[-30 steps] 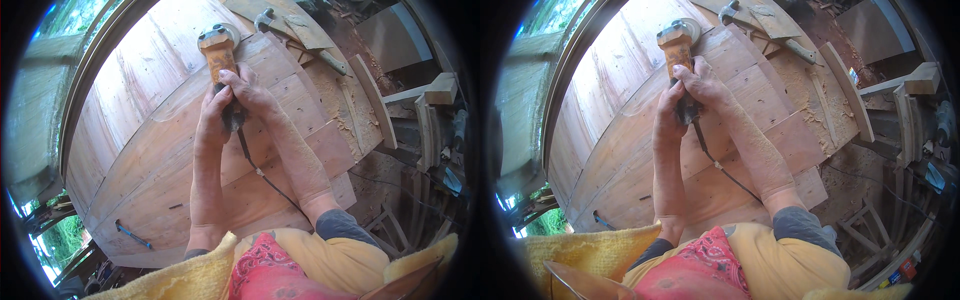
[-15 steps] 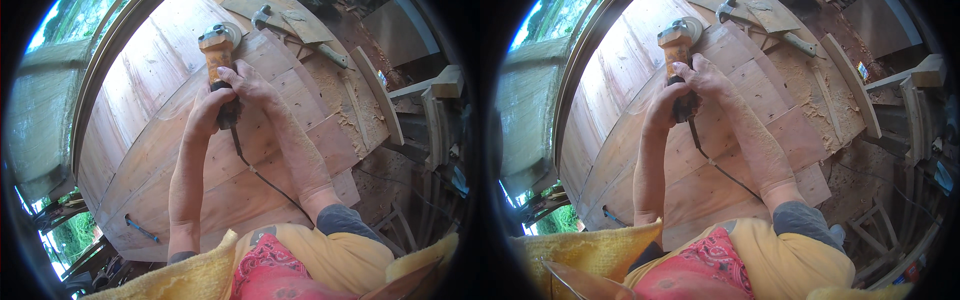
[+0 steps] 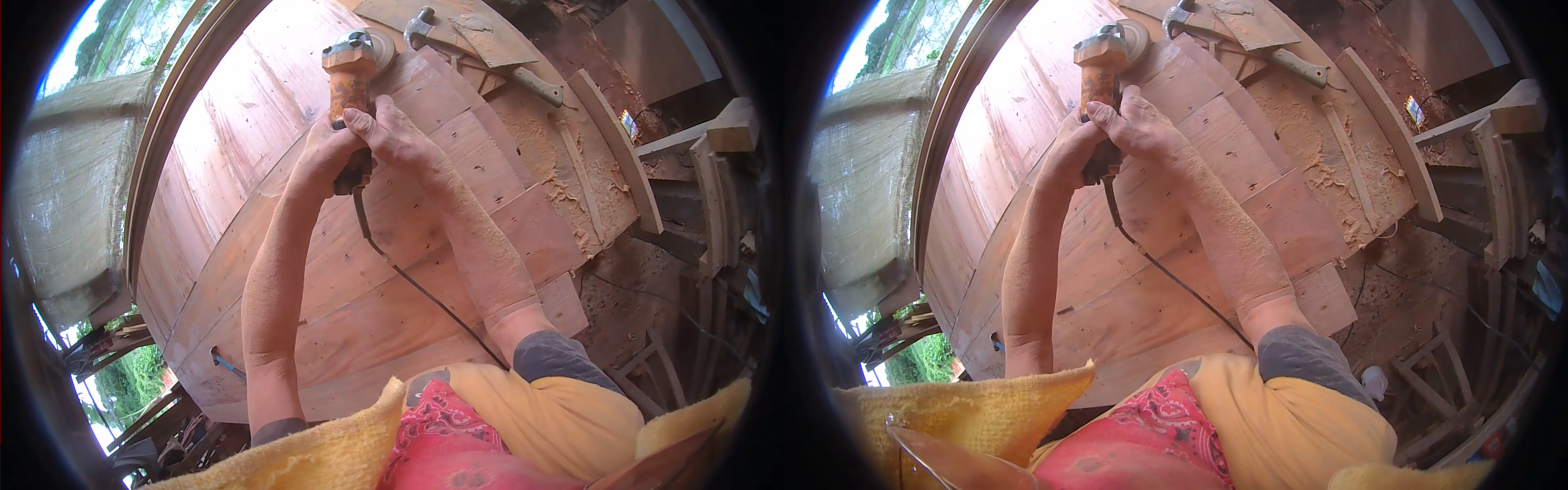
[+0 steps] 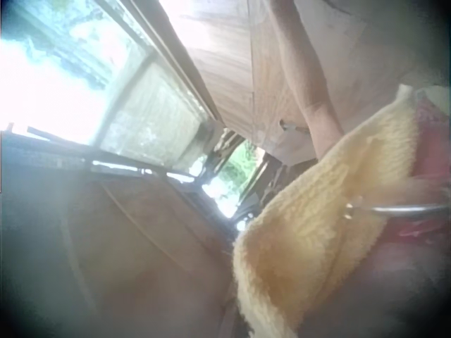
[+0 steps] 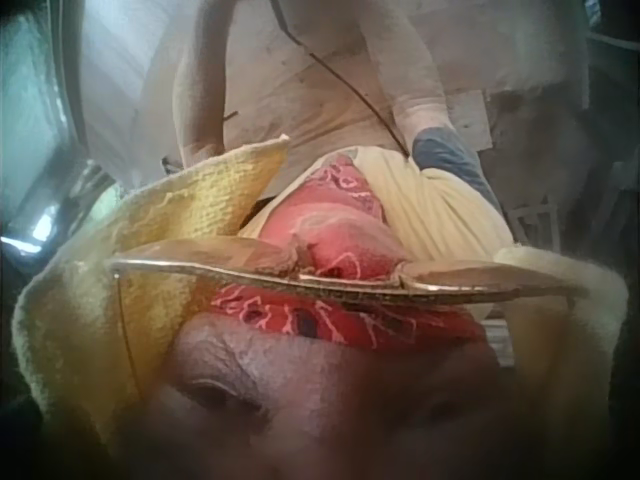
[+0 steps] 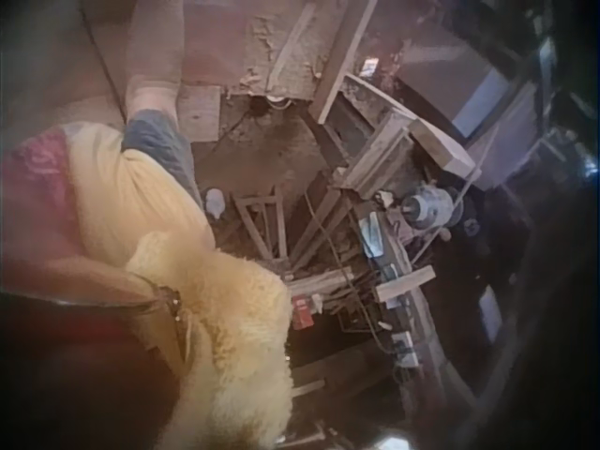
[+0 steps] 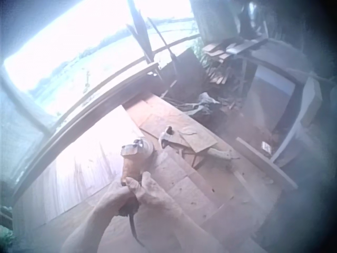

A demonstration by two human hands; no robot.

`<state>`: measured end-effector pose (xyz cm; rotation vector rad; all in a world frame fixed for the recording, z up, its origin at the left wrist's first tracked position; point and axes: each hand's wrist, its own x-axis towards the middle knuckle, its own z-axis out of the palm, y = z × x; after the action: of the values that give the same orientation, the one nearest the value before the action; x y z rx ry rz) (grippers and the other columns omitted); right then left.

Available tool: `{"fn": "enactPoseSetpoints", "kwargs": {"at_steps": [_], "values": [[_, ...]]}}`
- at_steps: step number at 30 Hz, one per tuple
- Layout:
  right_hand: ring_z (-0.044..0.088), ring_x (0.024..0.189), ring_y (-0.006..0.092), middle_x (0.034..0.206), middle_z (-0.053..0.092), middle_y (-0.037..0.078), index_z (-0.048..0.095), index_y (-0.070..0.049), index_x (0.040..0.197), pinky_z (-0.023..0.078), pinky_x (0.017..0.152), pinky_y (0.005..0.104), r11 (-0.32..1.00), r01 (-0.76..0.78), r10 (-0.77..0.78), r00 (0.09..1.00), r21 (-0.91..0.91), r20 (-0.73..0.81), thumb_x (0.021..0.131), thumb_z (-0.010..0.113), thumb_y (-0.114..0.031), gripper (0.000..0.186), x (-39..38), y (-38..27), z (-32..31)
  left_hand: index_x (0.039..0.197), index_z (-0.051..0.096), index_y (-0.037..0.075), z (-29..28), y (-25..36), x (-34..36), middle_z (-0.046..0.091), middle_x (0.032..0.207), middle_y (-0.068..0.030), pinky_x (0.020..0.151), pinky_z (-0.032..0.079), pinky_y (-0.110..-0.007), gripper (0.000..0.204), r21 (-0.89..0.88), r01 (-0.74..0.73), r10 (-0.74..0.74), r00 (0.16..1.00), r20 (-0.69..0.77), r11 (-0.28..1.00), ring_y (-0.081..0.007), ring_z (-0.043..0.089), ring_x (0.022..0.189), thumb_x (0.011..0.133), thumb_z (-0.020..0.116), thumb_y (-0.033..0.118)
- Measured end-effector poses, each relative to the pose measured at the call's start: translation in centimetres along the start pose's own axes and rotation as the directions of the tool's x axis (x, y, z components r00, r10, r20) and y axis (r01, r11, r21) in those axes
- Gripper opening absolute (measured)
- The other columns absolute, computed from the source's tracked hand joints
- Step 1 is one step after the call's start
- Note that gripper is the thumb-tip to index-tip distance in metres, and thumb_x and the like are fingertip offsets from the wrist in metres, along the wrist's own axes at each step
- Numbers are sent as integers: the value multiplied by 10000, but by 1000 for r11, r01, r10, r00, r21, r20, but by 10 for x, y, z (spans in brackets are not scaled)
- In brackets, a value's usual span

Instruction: The person hammers nails into a large wooden board and then uses a power sander to smooth the surface of the wood.

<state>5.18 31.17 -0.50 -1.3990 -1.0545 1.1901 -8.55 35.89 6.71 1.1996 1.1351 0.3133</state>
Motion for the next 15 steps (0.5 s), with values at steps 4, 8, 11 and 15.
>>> {"fn": "enactPoseSetpoints", "kwargs": {"at_steps": [4,8,11,15], "values": [[697,1213,409,1259,675,363,552,168,1320,544,1048,452,985,-69,63,997,157,44,969,634,-533,789,1,-5,-13,1153,599,33,6,3,16,667,853,-84,503,555,-316,338,110,35,-36,999,14,993,-146,656,614,941,740,256],[697,1216,409,1261,683,348,557,158,1352,545,1055,446,987,-52,52,999,155,5,941,624,-457,743,3,-3,-10,1152,599,28,10,-2,14,665,848,-82,503,548,-313,333,116,11,-12,1000,4,993,-145,652,611,937,728,247],[698,1213,406,1250,688,344,558,166,1351,551,1049,445,989,-27,23,999,145,29,945,621,-455,745,5,1,1,1148,597,26,10,-4,6,665,850,-81,504,555,-314,333,98,-45,46,999,-15,994,-145,652,613,938,727,250],[696,1219,404,1264,682,337,567,153,1354,554,1050,446,975,-53,49,999,214,25,948,620,-440,721,7,5,-2,1152,596,26,11,-1,10,666,855,-83,500,565,-324,337,106,30,-29,999,-15,994,-149,654,615,937,724,252]]}}
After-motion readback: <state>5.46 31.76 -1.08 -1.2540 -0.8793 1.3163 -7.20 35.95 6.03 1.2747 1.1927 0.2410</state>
